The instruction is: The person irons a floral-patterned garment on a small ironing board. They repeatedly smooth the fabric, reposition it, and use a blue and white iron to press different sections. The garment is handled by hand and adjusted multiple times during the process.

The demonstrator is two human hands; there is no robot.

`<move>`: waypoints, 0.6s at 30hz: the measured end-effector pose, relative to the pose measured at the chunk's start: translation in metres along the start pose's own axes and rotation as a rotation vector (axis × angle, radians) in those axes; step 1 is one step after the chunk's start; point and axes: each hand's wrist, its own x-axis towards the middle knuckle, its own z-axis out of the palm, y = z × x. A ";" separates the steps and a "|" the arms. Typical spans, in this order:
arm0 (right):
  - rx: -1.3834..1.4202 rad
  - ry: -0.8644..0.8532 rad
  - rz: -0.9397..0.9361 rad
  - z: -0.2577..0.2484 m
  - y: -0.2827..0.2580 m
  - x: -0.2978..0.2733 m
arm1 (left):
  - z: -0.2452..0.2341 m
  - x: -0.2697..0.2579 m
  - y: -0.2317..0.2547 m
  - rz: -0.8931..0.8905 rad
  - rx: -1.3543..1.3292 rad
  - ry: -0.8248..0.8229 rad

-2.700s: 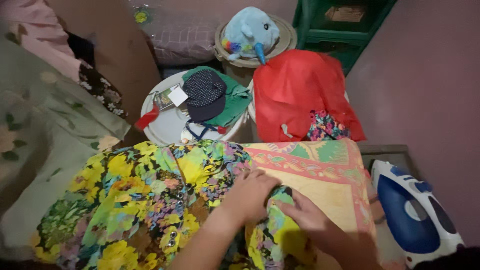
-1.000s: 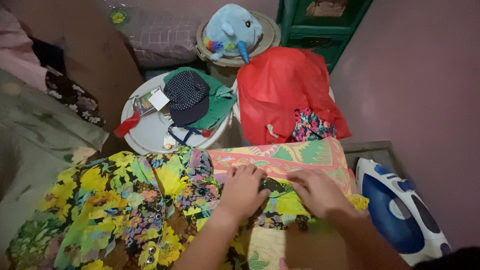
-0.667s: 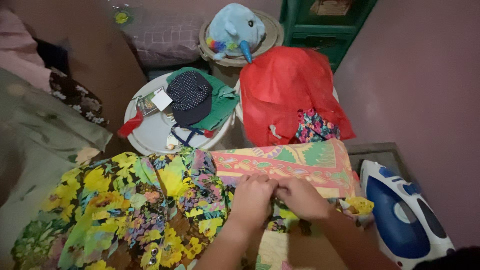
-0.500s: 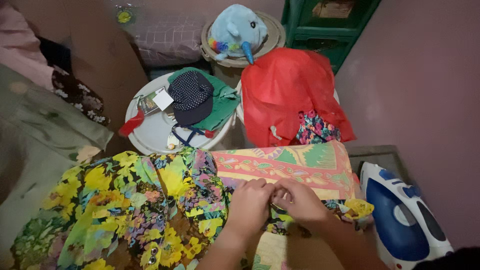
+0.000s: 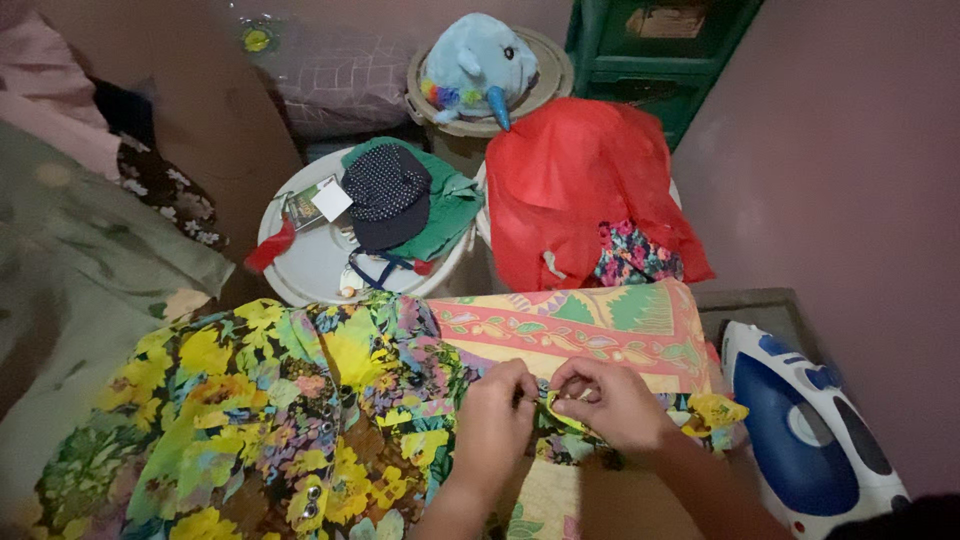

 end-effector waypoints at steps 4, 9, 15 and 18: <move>-0.025 0.033 -0.087 0.001 -0.002 -0.007 | -0.001 0.001 -0.006 -0.256 -0.152 -0.153; -0.040 0.072 -0.001 -0.002 -0.006 -0.009 | -0.011 0.000 -0.004 -0.211 -0.264 -0.251; 0.040 0.045 0.015 -0.008 -0.011 -0.010 | -0.017 0.004 -0.001 -0.225 -0.188 -0.307; 0.254 -0.003 -0.026 -0.010 -0.010 -0.008 | -0.017 0.005 -0.002 -0.138 -0.209 -0.300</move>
